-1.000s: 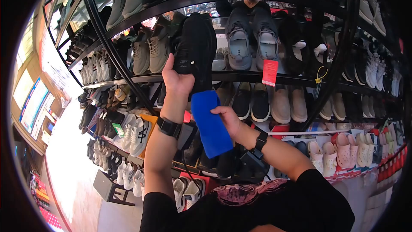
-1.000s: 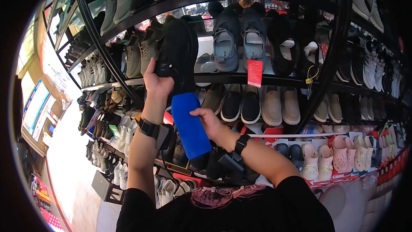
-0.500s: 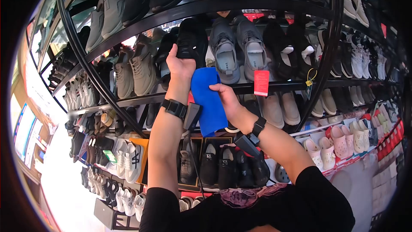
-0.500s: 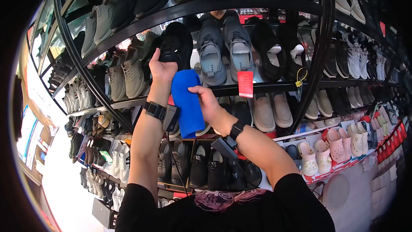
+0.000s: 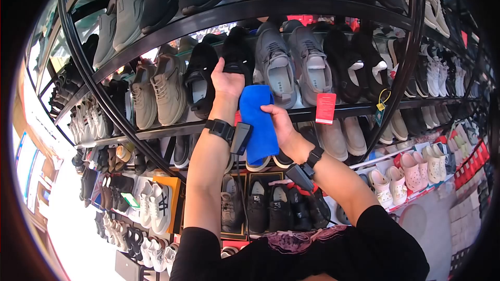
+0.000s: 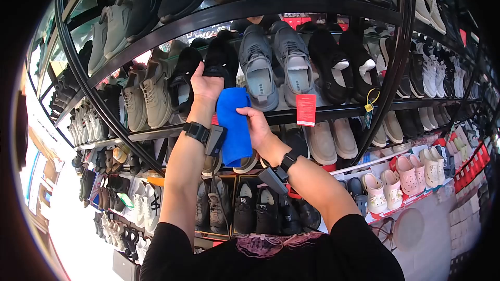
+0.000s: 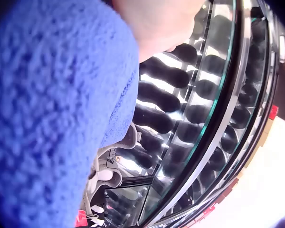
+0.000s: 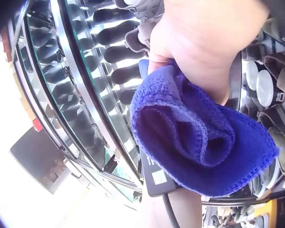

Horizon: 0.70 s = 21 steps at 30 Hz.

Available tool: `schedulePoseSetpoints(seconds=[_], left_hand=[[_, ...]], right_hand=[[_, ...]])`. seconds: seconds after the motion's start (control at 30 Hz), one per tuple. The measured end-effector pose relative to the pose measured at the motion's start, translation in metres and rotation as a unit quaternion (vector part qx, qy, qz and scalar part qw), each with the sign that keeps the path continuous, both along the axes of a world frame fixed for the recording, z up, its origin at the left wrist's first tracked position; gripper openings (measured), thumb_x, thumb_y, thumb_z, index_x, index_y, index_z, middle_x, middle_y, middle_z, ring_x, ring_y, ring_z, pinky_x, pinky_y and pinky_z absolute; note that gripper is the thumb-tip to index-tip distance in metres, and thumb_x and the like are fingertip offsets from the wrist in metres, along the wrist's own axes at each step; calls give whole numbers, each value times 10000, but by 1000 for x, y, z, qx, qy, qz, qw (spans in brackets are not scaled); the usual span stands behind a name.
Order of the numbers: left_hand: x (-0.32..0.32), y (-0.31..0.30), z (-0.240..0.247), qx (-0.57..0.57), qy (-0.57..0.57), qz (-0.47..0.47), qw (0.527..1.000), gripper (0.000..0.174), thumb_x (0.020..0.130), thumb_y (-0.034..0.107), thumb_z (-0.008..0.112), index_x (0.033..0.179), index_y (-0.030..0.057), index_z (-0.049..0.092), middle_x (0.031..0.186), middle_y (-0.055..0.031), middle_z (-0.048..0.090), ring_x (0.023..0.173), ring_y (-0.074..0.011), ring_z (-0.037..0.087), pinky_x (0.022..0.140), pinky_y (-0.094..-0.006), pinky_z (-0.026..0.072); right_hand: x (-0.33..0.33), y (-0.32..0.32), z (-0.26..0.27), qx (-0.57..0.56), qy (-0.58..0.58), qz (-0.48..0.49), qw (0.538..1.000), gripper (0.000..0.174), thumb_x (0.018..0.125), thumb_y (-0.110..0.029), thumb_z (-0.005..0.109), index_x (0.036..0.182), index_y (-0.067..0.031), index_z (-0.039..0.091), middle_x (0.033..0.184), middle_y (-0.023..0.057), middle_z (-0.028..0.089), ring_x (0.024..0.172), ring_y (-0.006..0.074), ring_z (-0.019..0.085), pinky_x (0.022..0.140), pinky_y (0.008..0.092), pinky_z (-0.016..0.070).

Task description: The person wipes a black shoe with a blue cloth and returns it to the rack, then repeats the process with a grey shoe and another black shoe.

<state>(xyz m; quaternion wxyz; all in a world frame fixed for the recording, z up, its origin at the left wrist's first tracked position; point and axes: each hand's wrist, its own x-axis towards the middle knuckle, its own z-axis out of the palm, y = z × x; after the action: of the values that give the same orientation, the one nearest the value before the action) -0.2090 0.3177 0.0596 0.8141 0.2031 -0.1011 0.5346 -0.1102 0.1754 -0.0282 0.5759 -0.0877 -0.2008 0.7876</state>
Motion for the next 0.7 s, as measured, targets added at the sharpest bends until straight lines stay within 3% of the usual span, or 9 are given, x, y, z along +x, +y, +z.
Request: schedulePoseSetpoints(seconds=[0.17, 0.2, 0.23, 0.3, 0.33, 0.37, 0.47, 0.63, 0.7], left_hand=[[-2, -19, 2, -24, 102, 62, 993, 427, 956, 226, 457, 1309, -13, 467, 1370, -169, 486, 1288, -298, 428, 1129, -418, 246], [-7, -30, 3, -18, 144, 64, 987, 508, 943, 228, 496, 1348, -55, 380, 1445, -207, 369, 1334, -335, 350, 1152, -432, 190], [-14, -39, 5, -18, 144, 66, 987, 508, 943, 228, 496, 1348, -55, 380, 1445, -207, 369, 1334, -335, 350, 1152, -432, 190], [-28, -55, 7, -121, 225, 92, 962, 606, 920, 237, 548, 1356, -108, 305, 1471, -260, 271, 1347, -382, 302, 1169, -446, 130], [-41, -61, 4, -85, 251, 107, 958, 609, 893, 203, 588, 1317, -139, 315, 1420, -303, 297, 1312, -414, 335, 1158, -480, 191], [-52, -65, 3, -88, 252, 108, 958, 609, 893, 203, 588, 1317, -139, 315, 1420, -303, 297, 1312, -414, 335, 1158, -480, 191], [-86, -66, 7, -45, 184, 180, 965, 494, 883, 121, 569, 1256, -131, 365, 1349, -297, 363, 1262, -404, 399, 1068, -509, 372], [-114, -35, 19, -109, 153, 212, 959, 700, 920, 177, 514, 1412, -129, 120, 1466, -299, 182, 1396, -381, 208, 1148, -470, 233], [-115, -25, 20, -185, 178, 140, 956, 779, 919, 196, 522, 1443, -100, 28, 1518, -282, 59, 1433, -374, 84, 1171, -457, 130]], right_hand=[[-6, -8, -1, -20, 3, -5, 1000, 381, 841, -176, 542, 1175, 7, 559, 1081, 159, 655, 947, 303, 644, 890, 443, 499], [-7, -12, -1, -21, 7, 3, 1000, 389, 840, -182, 539, 1179, 9, 557, 1079, 165, 654, 943, 308, 645, 880, 451, 504], [-9, -17, -2, -21, 7, 5, 1000, 389, 840, -182, 539, 1179, 9, 557, 1079, 165, 654, 943, 308, 645, 880, 451, 504], [-15, -29, -6, -23, -5, 36, 999, 402, 840, -190, 535, 1185, 14, 555, 1075, 177, 652, 938, 316, 648, 866, 459, 511], [-24, -37, -4, -36, 15, 58, 998, 397, 840, -180, 533, 1183, 19, 560, 1071, 180, 653, 946, 314, 648, 869, 454, 510], [-29, -36, -9, -38, 16, 60, 997, 397, 840, -180, 533, 1183, 19, 560, 1071, 180, 653, 946, 314, 648, 869, 454, 510], [-47, -31, -22, -89, -46, 70, 993, 361, 830, -158, 547, 1139, 27, 573, 1054, 174, 655, 920, 310, 648, 852, 443, 514], [-72, -15, -12, -68, -44, 80, 993, 334, 817, -130, 561, 1110, 28, 574, 1024, 167, 653, 885, 305, 647, 834, 436, 521], [-79, -6, -7, -60, -38, 93, 993, 326, 813, -120, 563, 1102, 31, 574, 1018, 165, 651, 876, 302, 647, 829, 436, 523]])
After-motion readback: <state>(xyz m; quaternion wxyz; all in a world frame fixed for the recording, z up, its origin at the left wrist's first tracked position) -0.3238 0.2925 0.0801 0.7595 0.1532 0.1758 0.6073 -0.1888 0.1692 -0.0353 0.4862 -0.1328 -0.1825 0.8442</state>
